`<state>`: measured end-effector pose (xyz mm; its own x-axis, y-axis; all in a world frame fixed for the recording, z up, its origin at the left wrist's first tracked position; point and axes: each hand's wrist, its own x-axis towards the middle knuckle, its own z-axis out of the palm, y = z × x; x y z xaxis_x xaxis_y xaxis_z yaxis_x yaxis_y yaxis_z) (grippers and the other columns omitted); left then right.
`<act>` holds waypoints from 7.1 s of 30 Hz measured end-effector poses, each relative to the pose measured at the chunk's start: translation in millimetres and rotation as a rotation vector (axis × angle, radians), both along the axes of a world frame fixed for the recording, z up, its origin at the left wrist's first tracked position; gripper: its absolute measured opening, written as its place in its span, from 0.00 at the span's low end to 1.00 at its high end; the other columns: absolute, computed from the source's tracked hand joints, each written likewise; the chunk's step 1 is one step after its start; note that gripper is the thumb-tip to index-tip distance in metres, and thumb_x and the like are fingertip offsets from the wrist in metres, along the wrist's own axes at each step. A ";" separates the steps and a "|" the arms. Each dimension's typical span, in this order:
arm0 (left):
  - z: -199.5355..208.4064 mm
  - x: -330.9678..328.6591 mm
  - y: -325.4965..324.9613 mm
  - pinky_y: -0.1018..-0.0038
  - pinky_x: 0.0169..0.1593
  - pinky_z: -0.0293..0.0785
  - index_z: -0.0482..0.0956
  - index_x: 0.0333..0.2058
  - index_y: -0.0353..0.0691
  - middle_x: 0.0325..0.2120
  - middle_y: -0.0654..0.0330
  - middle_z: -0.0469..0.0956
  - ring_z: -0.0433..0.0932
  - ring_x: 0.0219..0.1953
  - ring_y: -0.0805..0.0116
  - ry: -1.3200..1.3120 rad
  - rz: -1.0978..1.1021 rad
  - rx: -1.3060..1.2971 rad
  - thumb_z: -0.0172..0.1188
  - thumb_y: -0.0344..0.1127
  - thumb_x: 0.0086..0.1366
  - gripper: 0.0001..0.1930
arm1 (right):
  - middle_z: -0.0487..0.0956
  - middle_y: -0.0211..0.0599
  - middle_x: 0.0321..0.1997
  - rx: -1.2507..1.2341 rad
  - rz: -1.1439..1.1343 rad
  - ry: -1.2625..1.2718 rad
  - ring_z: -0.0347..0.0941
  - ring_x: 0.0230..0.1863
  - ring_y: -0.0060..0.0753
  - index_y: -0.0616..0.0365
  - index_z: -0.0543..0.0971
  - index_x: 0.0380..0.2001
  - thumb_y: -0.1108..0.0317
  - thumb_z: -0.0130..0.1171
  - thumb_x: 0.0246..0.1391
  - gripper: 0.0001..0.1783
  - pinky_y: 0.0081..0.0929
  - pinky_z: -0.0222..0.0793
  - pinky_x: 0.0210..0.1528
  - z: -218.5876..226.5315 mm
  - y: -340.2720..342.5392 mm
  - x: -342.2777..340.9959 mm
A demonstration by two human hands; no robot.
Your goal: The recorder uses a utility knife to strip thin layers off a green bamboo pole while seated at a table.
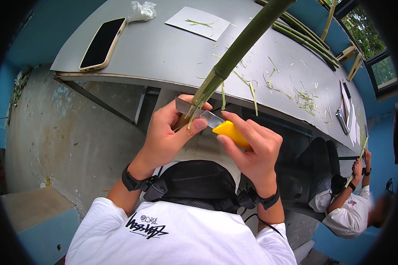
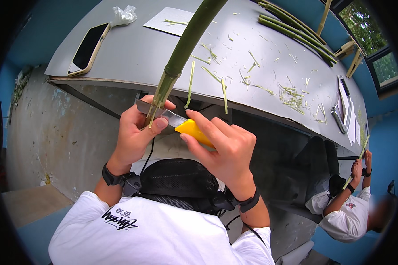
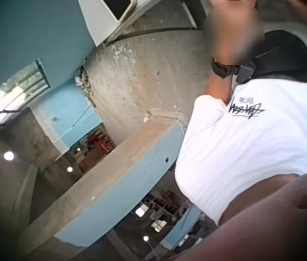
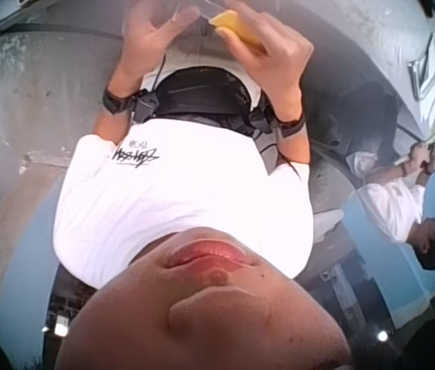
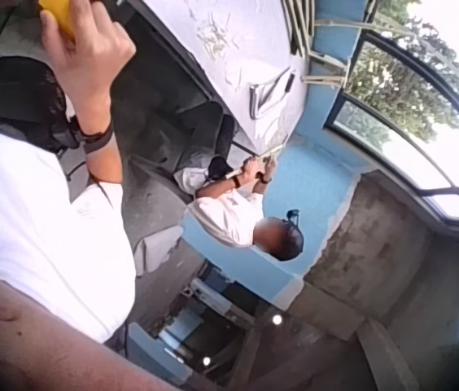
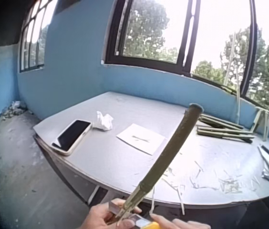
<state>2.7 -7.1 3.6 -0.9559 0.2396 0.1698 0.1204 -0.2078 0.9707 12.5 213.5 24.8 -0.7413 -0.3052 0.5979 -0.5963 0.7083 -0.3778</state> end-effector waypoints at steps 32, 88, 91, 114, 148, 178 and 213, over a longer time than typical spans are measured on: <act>-6.5 -1.7 6.3 0.82 0.28 0.57 0.82 0.37 0.37 0.19 0.73 0.67 0.61 0.24 0.85 0.044 0.158 -0.226 0.75 0.46 0.64 0.18 | 0.71 0.25 0.19 -0.057 0.019 0.036 0.59 0.14 0.27 0.49 0.88 0.50 0.63 0.78 0.43 0.26 0.25 0.56 0.19 -3.6 6.3 -2.2; -11.4 -3.0 3.0 0.75 0.23 0.56 0.82 0.29 0.37 0.12 0.67 0.67 0.61 0.16 0.78 0.271 0.316 -0.390 0.76 0.52 0.62 0.21 | 0.70 0.25 0.18 -0.029 0.009 0.095 0.58 0.14 0.25 0.51 0.88 0.50 0.63 0.79 0.43 0.27 0.24 0.53 0.19 -1.0 6.9 4.5; 4.3 2.1 11.5 0.78 0.24 0.55 0.81 0.35 0.37 0.15 0.68 0.69 0.60 0.19 0.83 0.086 0.238 -0.221 0.74 0.47 0.65 0.18 | 0.71 0.25 0.18 -0.018 -0.004 0.067 0.58 0.14 0.25 0.50 0.88 0.49 0.63 0.79 0.43 0.26 0.24 0.54 0.19 -1.0 6.3 0.7; 1.3 0.8 1.0 0.78 0.41 0.68 0.72 0.61 0.38 0.43 0.64 0.77 0.71 0.36 0.78 0.102 -0.035 -0.203 0.61 0.33 0.74 0.19 | 0.71 0.24 0.19 -0.025 -0.023 0.095 0.58 0.14 0.25 0.51 0.88 0.48 0.62 0.79 0.43 0.25 0.24 0.55 0.19 -2.6 7.7 1.9; -10.2 -6.1 14.6 0.74 0.22 0.64 0.81 0.39 0.39 0.14 0.62 0.71 0.68 0.14 0.67 0.450 0.408 -0.465 0.75 0.55 0.60 0.24 | 0.70 0.24 0.18 -0.016 -0.027 0.137 0.58 0.14 0.23 0.51 0.88 0.49 0.63 0.81 0.42 0.27 0.25 0.52 0.18 1.8 4.0 4.3; 2.4 -8.4 14.2 0.77 0.26 0.58 0.73 0.30 0.38 0.17 0.71 0.62 0.59 0.22 0.82 -0.014 0.112 -0.371 0.75 0.47 0.63 0.22 | 0.81 0.39 0.27 -0.277 -0.077 0.077 0.72 0.21 0.27 0.64 0.86 0.48 0.73 0.80 0.44 0.24 0.20 0.67 0.26 -1.6 1.7 3.9; 8.0 -0.6 11.0 0.83 0.33 0.57 0.76 0.43 0.40 0.27 0.74 0.63 0.59 0.29 0.85 -0.052 0.004 -0.051 0.72 0.32 0.64 0.14 | 0.78 0.25 0.22 -0.065 0.016 -0.046 0.69 0.15 0.26 0.49 0.88 0.46 0.61 0.78 0.46 0.21 0.22 0.64 0.21 1.1 -0.1 -0.9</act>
